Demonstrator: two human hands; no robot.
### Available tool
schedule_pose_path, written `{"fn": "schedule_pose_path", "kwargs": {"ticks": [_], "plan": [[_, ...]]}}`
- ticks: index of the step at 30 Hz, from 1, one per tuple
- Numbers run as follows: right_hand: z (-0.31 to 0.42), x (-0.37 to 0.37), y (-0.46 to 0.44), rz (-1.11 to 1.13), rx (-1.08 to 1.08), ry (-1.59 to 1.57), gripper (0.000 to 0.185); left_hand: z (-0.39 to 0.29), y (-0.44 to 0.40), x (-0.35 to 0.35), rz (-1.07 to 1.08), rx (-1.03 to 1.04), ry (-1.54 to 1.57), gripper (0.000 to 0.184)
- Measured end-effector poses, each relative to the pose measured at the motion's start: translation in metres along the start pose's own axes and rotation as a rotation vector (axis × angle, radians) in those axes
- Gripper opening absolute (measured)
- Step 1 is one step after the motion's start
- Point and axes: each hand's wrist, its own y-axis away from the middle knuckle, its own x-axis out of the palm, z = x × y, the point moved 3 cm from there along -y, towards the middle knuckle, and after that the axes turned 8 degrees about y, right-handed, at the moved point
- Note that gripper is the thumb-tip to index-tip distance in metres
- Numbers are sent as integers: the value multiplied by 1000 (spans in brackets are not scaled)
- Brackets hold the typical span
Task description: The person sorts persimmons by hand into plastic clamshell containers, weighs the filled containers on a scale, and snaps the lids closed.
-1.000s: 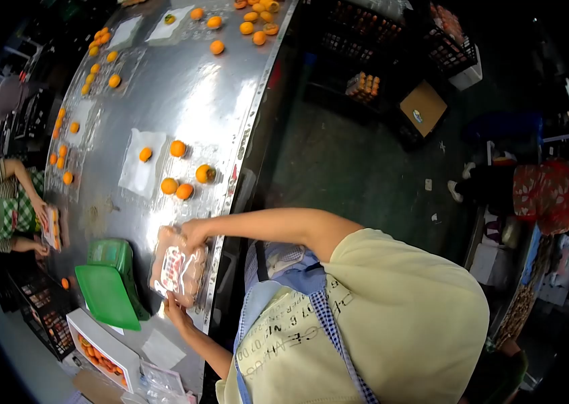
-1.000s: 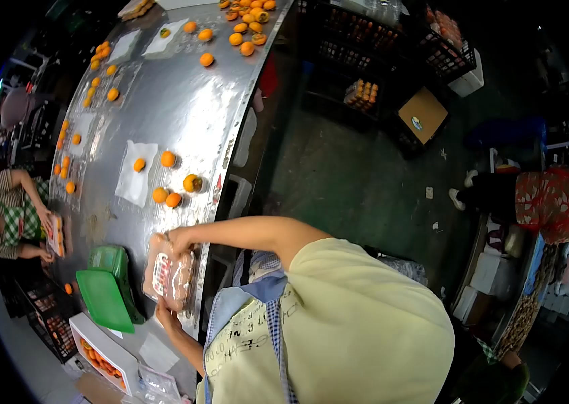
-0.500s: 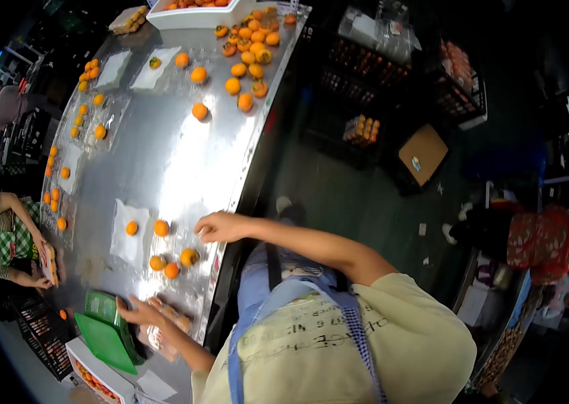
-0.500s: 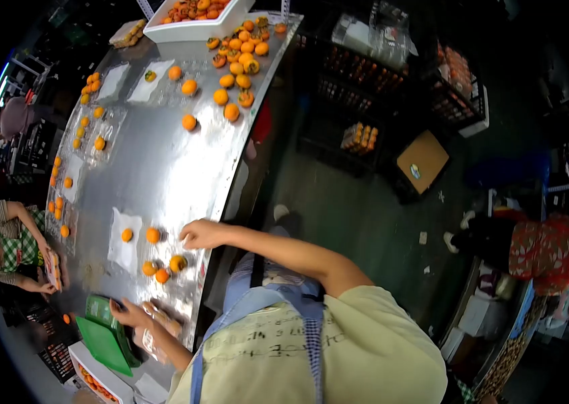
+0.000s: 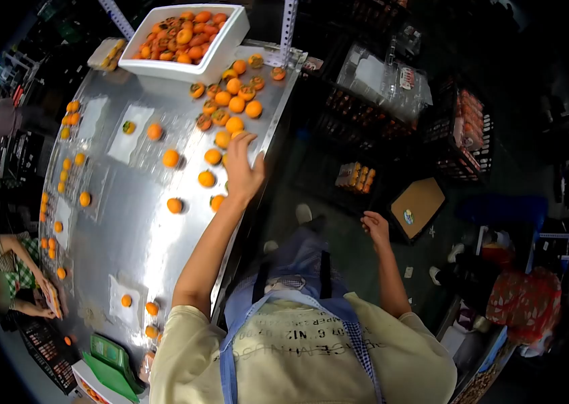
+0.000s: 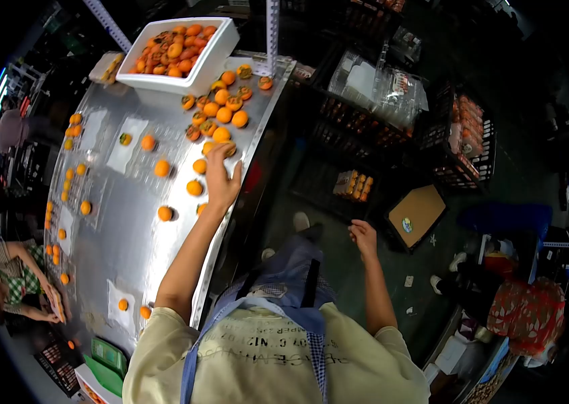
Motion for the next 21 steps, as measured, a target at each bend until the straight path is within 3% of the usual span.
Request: {"fn": "schedule_pose_path", "kwargs": {"ticks": [2, 5, 9, 11, 13, 16, 20, 21], "plan": [[5, -15, -37, -24, 78, 6, 21, 16, -40, 50, 137, -21, -49, 44], [43, -3, -128, 76, -30, 25, 19, 55, -84, 118, 232, -49, -232, 49], [160, 48, -263, 309, -449, -68, 17, 105, -129, 177, 377, -214, -487, 50], [230, 74, -322, 329, -486, -118, 17, 124, -141, 193, 449, -266, -603, 43], [288, 103, -379, 371, -486, -236, 18, 135, -148, 199, 548, -382, -626, 45], [340, 156, -471, 350, -404, -385, 22, 130, -161, 205, 527, -510, -596, 44], [344, 234, -594, 219, -135, -327, 27, 133, -163, 211, 465, -545, -648, 48], [332, 256, -627, 239, -115, -291, 36, 136, -160, 211, 456, -516, -673, 49]]}}
